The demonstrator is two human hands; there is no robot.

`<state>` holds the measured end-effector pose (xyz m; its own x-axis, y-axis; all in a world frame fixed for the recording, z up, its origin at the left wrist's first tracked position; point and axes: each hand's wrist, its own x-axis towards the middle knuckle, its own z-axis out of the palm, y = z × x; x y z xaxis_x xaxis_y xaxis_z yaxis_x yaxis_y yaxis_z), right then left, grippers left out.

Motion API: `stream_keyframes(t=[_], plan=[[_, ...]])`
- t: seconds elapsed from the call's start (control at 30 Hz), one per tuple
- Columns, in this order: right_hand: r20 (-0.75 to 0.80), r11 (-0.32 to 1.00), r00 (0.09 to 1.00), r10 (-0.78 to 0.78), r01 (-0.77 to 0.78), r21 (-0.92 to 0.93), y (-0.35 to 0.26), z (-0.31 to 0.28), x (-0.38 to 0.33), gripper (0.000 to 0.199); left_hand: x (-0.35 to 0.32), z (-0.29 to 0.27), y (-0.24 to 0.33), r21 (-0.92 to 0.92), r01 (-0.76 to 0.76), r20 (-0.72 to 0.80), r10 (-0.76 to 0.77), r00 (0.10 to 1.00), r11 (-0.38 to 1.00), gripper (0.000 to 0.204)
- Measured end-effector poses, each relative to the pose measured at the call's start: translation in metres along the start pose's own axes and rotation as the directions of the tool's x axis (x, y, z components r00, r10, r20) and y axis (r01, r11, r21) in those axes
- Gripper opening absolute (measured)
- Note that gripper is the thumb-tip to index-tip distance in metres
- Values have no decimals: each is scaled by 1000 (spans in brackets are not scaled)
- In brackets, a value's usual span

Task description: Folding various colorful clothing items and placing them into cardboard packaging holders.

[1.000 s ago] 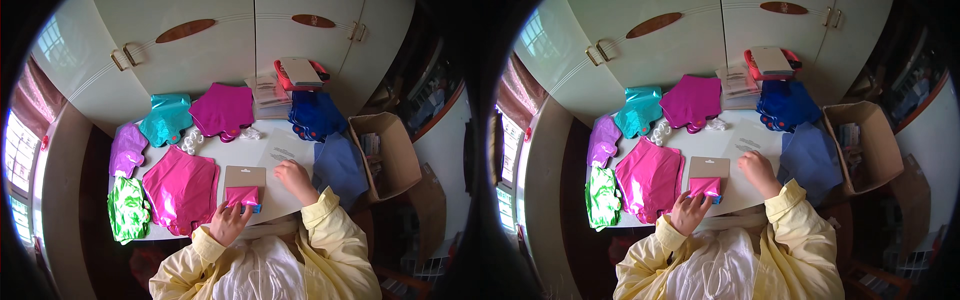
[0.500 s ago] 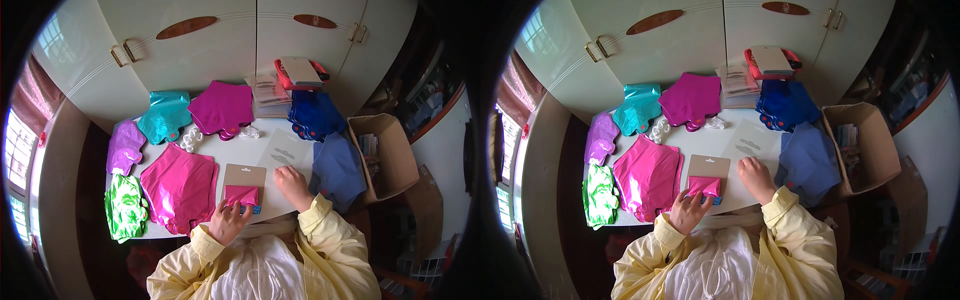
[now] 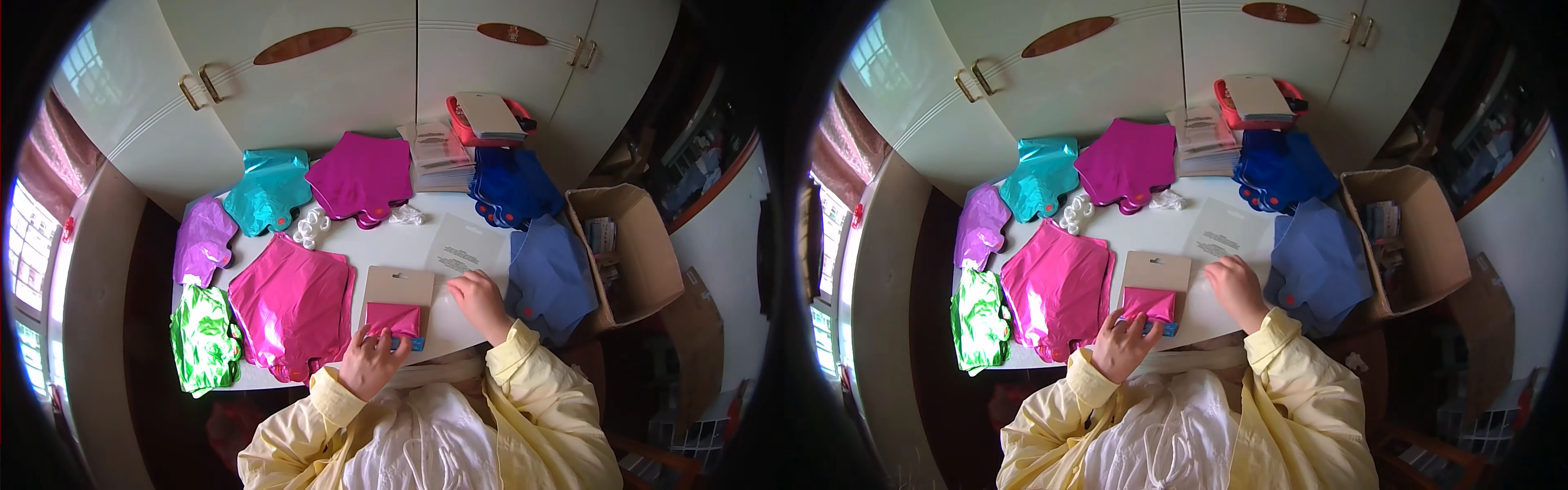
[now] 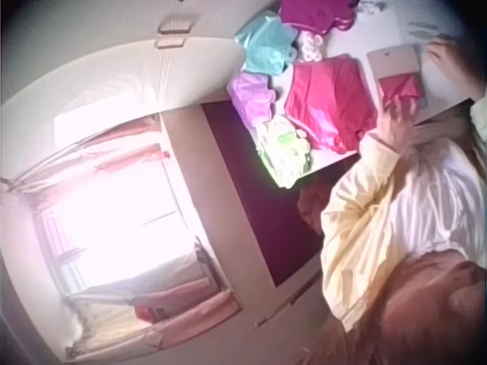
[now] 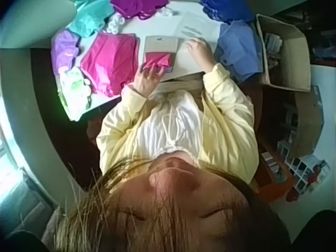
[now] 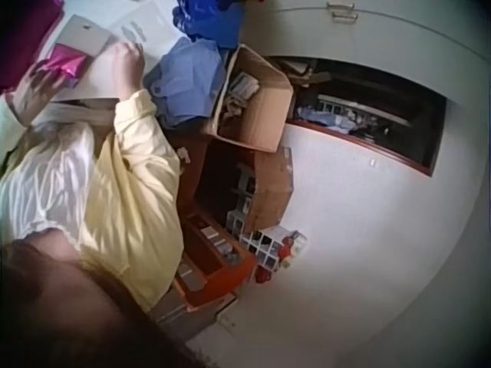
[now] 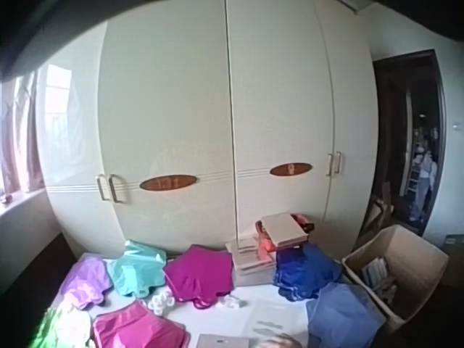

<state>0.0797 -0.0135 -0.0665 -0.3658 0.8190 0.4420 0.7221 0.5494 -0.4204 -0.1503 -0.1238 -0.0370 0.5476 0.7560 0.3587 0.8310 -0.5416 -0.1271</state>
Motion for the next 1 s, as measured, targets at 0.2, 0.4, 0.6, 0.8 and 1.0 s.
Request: stream_keyframes(t=[0.2,0.4,0.6,0.8,1.0], plan=[[1,981,995,95,-94,170,6,-2,8,6,-1,-1,-2,-22,-26,9,27,1000,999,29],[-1,993,998,67,-67,99,-8,9,15,7,3,-3,4,16,-123,-56,124,991,992,28],[3,991,992,-130,130,-40,-19,18,19,11,4,-3,10,-6,-200,-65,199,978,980,32],[54,960,964,-260,264,-90,-23,20,12,11,10,4,7,29,-196,-111,198,974,980,32],[58,962,961,-272,272,0,-27,13,13,11,16,18,1,63,-204,-148,211,966,977,32]])
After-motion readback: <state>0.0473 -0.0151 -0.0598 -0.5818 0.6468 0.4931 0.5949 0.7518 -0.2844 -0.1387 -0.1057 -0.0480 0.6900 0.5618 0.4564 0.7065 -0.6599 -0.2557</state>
